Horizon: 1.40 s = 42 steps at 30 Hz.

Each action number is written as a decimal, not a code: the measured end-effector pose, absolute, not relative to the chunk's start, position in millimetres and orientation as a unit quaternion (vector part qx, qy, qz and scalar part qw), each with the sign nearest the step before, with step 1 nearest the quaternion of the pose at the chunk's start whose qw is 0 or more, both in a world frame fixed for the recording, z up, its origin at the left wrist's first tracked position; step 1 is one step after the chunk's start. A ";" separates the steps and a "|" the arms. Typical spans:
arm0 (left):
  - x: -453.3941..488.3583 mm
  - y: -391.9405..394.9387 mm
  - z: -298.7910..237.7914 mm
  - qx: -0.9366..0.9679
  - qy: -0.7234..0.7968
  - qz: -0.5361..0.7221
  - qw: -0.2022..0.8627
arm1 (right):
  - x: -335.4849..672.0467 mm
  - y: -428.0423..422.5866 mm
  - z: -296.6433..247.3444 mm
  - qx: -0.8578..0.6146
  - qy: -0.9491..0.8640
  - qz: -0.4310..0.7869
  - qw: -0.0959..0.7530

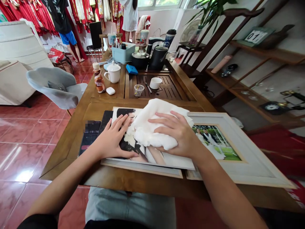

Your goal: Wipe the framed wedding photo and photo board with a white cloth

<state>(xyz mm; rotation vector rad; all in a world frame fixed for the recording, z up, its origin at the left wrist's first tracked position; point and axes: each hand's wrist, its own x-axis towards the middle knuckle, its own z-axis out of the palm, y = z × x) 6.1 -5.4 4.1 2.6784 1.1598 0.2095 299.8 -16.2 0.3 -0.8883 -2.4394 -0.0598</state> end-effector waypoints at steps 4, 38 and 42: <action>6.2 -4.8 3.4 0.908 0.399 0.066 0.108 | 297.8 -17.8 0.1 -0.305 -0.911 0.001 0.276; 5.4 -3.2 4.7 0.909 0.395 0.067 0.114 | 298.5 -19.2 0.8 -0.301 -0.905 0.020 0.299; 5.3 -3.3 4.1 0.910 0.391 0.077 0.117 | 298.4 -19.7 -0.6 -0.337 -0.888 0.009 0.313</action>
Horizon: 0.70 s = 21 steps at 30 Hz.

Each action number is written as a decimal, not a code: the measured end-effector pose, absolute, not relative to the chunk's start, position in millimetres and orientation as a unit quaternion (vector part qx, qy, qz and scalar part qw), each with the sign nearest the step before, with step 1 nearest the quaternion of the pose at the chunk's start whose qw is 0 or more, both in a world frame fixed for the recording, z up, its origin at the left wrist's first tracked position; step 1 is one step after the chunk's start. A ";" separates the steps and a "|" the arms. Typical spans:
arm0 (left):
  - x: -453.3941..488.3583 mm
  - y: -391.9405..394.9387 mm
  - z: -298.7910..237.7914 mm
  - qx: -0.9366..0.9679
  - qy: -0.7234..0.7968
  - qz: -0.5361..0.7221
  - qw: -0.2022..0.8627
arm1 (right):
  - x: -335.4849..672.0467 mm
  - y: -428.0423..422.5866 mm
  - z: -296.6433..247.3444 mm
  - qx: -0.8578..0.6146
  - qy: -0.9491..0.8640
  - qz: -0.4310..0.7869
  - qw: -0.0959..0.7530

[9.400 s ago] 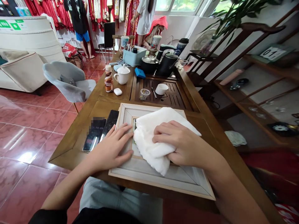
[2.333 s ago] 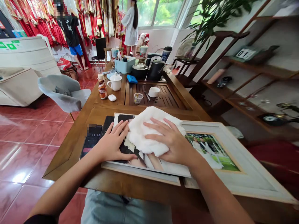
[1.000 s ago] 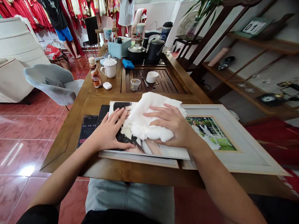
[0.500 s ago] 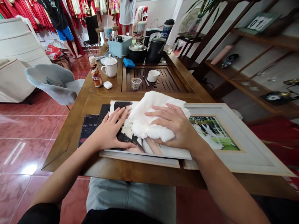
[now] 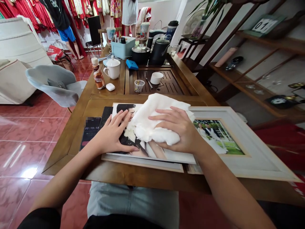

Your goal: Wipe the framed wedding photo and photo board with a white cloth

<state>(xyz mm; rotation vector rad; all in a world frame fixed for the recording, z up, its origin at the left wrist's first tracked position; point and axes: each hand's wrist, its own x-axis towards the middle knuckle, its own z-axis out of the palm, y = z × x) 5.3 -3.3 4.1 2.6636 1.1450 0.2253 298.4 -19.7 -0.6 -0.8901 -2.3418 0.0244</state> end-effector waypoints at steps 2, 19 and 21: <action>5.2 -3.3 4.0 0.910 0.392 0.074 0.116 | 297.1 -20.8 -0.7 -0.303 -0.900 0.033 0.312; 5.9 -4.0 3.5 0.911 0.390 0.071 0.114 | 294.8 -24.8 1.2 -0.265 -0.915 0.050 0.301; 6.1 -4.0 3.7 0.910 0.391 0.072 0.114 | 296.5 -24.5 1.4 -0.288 -0.907 0.039 0.303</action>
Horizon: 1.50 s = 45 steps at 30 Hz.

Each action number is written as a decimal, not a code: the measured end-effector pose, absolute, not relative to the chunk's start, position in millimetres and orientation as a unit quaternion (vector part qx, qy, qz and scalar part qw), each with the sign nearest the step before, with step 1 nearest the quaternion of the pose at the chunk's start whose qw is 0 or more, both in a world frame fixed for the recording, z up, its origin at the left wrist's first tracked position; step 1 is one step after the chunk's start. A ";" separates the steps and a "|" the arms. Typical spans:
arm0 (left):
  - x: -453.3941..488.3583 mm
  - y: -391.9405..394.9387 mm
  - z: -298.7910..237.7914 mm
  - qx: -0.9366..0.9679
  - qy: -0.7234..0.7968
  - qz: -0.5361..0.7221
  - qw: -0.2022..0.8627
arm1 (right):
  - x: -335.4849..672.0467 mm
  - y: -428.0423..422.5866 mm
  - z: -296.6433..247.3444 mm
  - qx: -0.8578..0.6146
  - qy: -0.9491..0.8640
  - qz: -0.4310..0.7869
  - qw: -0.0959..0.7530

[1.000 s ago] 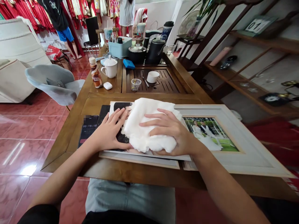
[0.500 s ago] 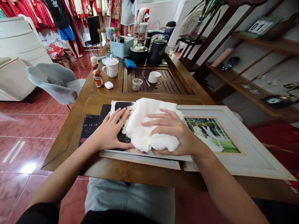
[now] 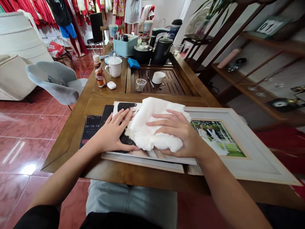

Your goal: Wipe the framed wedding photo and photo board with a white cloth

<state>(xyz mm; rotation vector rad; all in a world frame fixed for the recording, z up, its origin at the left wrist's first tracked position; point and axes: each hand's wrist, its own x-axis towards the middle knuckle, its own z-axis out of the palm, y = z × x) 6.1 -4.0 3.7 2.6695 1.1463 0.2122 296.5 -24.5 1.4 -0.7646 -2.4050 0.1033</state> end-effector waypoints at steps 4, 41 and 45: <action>6.2 -3.7 3.4 0.912 0.389 0.073 0.112 | 298.2 -25.2 2.1 -0.330 -0.890 0.013 0.314; 5.2 -2.8 1.8 0.913 0.385 0.073 0.110 | 303.6 -28.5 4.3 -0.304 -0.902 -0.007 0.307; 4.5 -2.7 0.5 0.914 0.385 0.069 0.111 | 299.0 -30.4 3.0 -0.276 -0.911 0.016 0.305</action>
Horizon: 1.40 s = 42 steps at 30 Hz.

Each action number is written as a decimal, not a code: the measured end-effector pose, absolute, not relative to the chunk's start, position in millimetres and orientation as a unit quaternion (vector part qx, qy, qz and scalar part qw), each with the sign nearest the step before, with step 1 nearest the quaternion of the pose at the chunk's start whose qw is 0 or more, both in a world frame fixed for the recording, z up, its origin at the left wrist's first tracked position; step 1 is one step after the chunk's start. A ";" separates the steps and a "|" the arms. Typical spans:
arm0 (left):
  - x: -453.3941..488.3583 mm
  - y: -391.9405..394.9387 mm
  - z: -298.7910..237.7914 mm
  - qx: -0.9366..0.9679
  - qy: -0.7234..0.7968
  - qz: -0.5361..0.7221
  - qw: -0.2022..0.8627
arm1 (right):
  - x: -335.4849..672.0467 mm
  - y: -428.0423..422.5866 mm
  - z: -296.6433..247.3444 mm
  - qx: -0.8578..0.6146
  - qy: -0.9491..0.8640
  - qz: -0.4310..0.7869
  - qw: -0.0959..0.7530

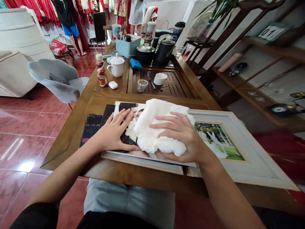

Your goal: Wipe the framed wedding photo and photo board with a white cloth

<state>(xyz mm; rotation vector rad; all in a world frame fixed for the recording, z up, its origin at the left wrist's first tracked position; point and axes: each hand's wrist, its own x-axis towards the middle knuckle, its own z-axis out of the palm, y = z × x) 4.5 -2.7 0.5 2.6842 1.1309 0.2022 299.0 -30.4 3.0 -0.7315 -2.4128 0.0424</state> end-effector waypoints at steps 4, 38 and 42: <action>4.7 -2.7 -0.2 0.913 0.387 0.067 0.108 | 298.3 -30.8 2.3 -0.264 -0.915 0.024 0.305; 4.9 -0.8 0.5 0.916 0.379 0.072 0.107 | 296.8 -32.6 4.0 -0.272 -0.912 0.028 0.306; 5.3 -1.4 2.1 0.915 0.382 0.073 0.110 | 298.5 -31.3 2.8 -0.294 -0.902 0.011 0.317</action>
